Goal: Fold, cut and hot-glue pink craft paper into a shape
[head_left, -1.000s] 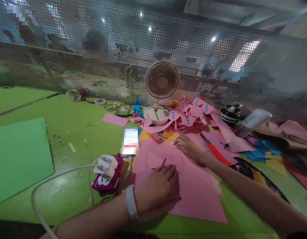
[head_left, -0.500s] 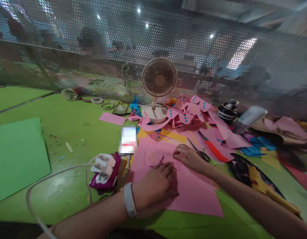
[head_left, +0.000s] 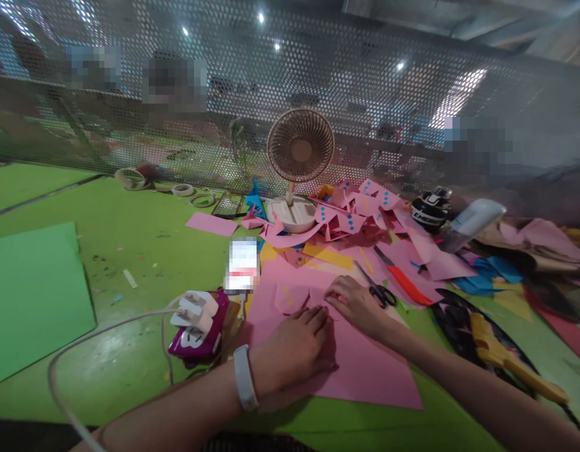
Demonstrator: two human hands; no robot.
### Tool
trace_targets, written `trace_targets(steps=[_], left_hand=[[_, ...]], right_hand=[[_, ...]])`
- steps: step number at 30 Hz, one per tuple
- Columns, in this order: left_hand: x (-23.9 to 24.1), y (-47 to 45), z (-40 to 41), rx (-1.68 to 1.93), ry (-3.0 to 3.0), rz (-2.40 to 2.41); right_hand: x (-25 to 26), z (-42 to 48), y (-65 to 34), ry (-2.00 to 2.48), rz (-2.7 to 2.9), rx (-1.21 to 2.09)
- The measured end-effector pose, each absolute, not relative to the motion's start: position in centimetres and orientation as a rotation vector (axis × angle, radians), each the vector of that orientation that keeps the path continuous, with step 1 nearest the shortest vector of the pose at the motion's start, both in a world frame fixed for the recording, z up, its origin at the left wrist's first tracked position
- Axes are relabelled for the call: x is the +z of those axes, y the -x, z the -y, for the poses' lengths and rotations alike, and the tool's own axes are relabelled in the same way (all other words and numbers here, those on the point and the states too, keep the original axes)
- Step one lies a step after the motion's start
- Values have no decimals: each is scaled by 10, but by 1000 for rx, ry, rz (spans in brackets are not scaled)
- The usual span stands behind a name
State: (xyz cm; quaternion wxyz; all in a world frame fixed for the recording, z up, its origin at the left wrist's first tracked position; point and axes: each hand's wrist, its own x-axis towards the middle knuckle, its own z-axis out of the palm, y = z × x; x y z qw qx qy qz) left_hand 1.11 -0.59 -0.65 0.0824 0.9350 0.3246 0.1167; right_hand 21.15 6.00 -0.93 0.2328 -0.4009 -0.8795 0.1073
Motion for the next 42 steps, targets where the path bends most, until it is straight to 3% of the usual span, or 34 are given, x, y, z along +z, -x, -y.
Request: trace_targets(steps=[11, 19, 42], left_hand=[[-5, -11, 6, 345, -2795, -969], [-8, -12, 6, 366, -2831, -982], [-5, -13, 6, 394, -2861, -953]], right_hand=[[-11, -60, -213, 1064, 2424, 173], [-3, -38, -227, 939, 2677, -193], [-26, -34, -232, 1014, 2771, -207]])
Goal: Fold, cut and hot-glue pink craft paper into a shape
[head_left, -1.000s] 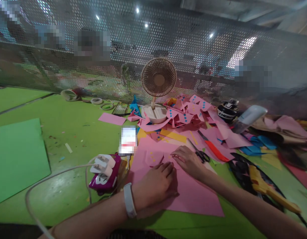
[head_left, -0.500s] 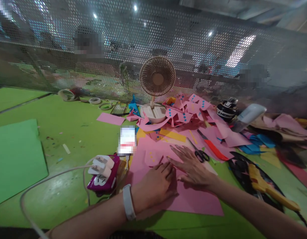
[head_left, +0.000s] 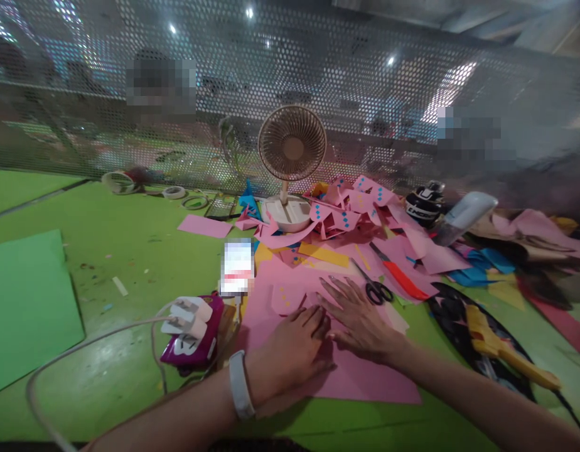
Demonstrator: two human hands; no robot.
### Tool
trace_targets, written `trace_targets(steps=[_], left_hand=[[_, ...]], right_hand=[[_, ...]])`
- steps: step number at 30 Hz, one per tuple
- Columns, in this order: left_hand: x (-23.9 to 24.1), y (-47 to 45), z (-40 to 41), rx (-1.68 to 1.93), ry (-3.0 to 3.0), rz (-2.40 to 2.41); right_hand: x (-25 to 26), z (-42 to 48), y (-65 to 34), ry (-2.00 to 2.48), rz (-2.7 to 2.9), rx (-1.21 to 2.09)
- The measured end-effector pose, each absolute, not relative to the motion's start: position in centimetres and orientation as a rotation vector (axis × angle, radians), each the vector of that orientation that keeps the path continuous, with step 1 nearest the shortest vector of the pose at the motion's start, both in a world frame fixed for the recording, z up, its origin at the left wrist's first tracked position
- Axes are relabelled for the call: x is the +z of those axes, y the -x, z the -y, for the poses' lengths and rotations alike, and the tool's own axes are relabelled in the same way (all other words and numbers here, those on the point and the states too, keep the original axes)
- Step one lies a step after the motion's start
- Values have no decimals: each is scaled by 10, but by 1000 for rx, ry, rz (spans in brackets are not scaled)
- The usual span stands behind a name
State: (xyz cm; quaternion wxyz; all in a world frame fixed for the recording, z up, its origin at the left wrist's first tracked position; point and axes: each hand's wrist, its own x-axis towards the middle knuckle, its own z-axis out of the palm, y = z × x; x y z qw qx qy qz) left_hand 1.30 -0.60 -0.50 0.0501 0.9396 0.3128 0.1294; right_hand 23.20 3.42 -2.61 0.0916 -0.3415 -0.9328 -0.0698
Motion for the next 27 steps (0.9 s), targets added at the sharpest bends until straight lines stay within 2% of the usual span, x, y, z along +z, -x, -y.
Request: trace_targets(steps=[27], left_hand=[[-4, -12, 8, 384, -2870, -987]], right_hand=[[-23, -17, -228, 1118, 2669, -221]])
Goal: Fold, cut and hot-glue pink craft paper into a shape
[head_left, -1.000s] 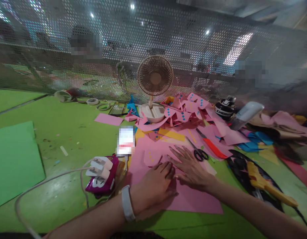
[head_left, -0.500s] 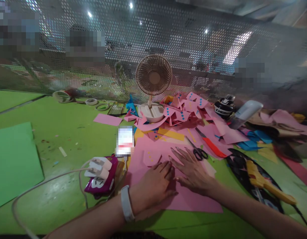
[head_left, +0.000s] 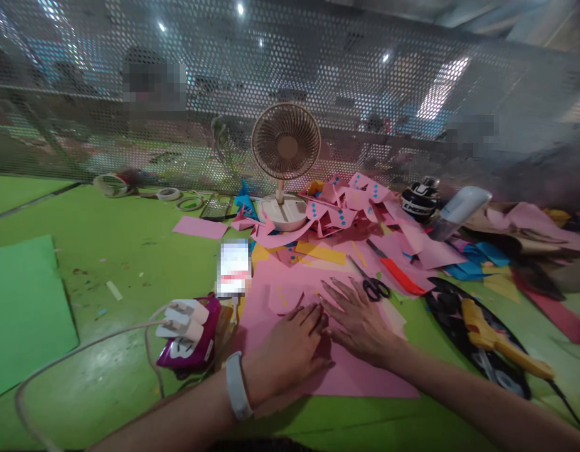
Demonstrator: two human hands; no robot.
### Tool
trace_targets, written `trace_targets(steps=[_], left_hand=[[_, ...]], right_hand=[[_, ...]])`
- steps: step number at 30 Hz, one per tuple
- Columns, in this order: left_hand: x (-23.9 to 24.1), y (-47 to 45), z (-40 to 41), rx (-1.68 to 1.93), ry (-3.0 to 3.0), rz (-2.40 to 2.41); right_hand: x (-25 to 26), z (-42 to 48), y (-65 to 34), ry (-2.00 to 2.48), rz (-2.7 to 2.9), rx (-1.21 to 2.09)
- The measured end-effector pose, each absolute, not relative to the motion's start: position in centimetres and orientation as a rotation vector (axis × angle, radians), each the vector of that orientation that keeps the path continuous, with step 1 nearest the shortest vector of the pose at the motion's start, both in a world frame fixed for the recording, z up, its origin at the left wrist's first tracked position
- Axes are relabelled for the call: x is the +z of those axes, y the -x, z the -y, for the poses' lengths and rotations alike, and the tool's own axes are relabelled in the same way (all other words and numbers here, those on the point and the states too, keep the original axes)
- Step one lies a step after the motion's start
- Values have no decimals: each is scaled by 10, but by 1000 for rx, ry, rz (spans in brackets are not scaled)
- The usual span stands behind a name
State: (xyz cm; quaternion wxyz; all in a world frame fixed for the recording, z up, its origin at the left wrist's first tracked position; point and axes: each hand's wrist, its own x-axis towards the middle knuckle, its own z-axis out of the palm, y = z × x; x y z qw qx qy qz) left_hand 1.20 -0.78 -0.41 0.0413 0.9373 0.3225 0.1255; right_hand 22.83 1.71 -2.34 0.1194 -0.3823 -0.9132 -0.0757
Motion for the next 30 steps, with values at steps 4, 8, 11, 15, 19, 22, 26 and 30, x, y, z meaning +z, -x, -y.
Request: trace_targets(steps=[4, 8, 11, 15, 19, 22, 26, 30], left_hand=[[-4, -12, 8, 369, -2862, -998], [-5, -12, 8, 363, -2862, -999], [-6, -12, 7, 346, -2849, -1013], [-8, -12, 7, 334, -2846, -1010], [-10, -12, 7, 356, -2847, -1010], [-11, -12, 6, 350, -2856, -1006], [-12, -11, 6, 348, -2862, -998], [-12, -11, 6, 341, -2853, -1006]], right_hand=[[-24, -16, -228, 1161, 2662, -207], [-23, -19, -229, 1160, 2670, -197], [-22, -22, -229, 1167, 2677, -146], [-23, -23, -228, 1204, 2682, -100], [-25, -22, -228, 1207, 2658, -97], [-26, -23, -228, 1198, 2645, -103], [-26, -24, -228, 1205, 2654, -96], [-27, -25, -228, 1216, 2664, -74]])
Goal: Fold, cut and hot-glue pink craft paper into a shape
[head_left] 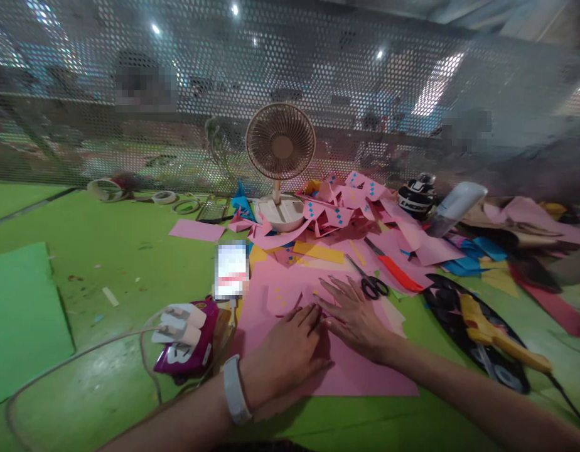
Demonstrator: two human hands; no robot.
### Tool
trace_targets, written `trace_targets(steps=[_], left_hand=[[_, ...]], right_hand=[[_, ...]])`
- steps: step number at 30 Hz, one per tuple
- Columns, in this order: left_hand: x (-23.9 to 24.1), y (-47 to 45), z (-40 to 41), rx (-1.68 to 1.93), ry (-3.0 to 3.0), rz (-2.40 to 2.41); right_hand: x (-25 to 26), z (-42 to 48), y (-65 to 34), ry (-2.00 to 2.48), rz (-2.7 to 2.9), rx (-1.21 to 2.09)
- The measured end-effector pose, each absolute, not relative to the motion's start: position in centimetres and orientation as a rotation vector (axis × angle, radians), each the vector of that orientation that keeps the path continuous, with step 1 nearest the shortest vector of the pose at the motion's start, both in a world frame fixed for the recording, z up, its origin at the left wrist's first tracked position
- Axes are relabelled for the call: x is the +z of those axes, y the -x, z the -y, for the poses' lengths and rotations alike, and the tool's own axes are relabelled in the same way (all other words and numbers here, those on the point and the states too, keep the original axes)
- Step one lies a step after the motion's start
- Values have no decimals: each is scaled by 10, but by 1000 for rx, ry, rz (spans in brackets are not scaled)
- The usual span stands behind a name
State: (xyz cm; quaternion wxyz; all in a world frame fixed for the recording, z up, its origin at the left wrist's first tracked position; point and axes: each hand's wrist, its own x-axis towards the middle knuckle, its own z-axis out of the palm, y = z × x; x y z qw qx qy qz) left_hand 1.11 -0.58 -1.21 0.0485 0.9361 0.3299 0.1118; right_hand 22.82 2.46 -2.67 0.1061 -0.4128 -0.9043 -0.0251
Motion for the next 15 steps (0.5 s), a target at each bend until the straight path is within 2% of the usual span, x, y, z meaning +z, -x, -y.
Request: trace_targets(steps=[15], left_hand=[[-7, -12, 7, 322, -2840, -1015]], right_hand=[[-25, -23, -227, 1224, 2677, -53]])
